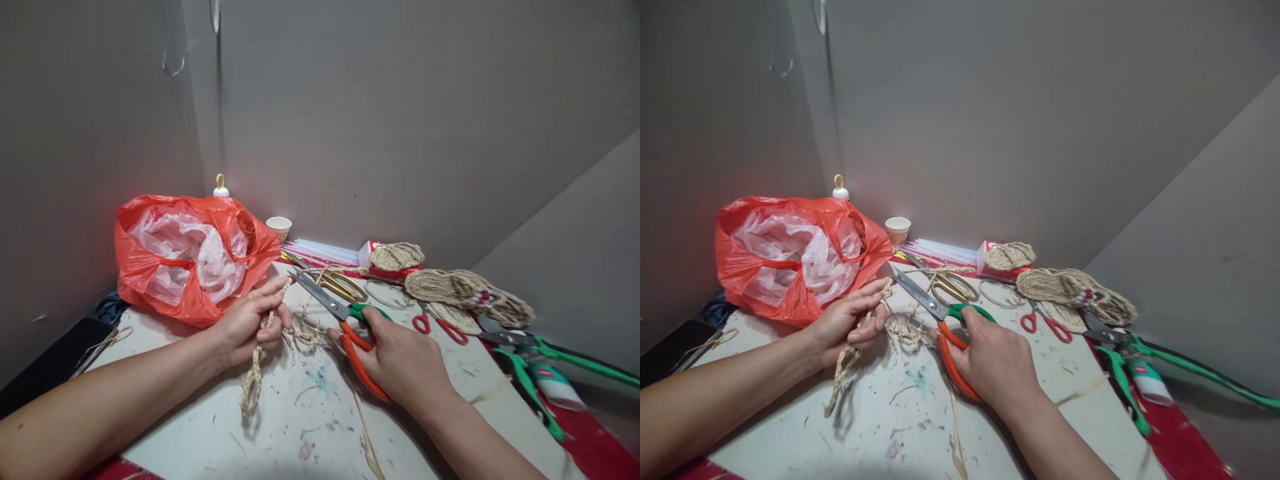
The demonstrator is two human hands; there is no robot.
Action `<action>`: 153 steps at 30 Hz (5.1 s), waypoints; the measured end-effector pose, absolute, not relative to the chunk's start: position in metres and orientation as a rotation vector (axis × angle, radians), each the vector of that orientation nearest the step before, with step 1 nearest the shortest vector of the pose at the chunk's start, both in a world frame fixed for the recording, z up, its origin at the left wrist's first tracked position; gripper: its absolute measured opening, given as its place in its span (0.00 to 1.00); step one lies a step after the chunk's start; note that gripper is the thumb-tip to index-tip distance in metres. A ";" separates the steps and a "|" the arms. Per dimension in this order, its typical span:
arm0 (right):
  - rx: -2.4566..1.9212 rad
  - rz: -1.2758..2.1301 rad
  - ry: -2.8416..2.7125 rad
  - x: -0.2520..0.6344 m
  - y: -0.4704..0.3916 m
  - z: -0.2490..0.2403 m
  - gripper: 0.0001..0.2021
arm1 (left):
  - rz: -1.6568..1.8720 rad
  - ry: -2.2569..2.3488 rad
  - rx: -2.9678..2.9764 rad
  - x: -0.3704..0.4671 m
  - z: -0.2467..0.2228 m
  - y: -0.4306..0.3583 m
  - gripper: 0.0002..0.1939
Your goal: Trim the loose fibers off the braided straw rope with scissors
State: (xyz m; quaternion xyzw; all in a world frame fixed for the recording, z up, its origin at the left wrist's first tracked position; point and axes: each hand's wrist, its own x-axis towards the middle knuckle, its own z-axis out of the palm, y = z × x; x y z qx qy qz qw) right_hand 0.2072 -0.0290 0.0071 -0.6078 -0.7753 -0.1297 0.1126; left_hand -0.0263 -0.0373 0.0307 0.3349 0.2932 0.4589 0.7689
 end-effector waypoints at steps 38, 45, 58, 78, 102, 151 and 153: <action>-1.054 1.287 -1.142 0.166 -0.067 0.035 0.19 | 0.573 0.857 1.464 -0.005 0.022 -0.071 0.17; -0.947 1.066 -1.008 0.186 -0.050 0.041 0.16 | 0.527 1.011 1.959 -0.009 0.026 -0.068 0.08; -0.801 0.889 -0.651 0.228 -0.017 0.061 0.17 | 0.609 1.564 2.713 -0.034 0.015 -0.038 0.17; -0.737 1.340 -1.133 0.193 -0.056 0.052 0.07 | 0.809 0.887 2.025 -0.017 0.053 -0.073 0.24; -0.996 1.229 -1.180 0.194 -0.039 0.040 0.18 | 0.649 0.789 1.154 -0.008 0.029 -0.064 0.16; -1.416 -0.776 -2.298 0.212 -0.027 -0.001 0.17 | 1.219 0.886 0.978 -0.021 0.015 -0.033 0.12; -1.415 -0.787 -2.283 0.213 -0.027 -0.002 0.19 | 1.214 0.874 0.979 -0.022 0.015 -0.032 0.11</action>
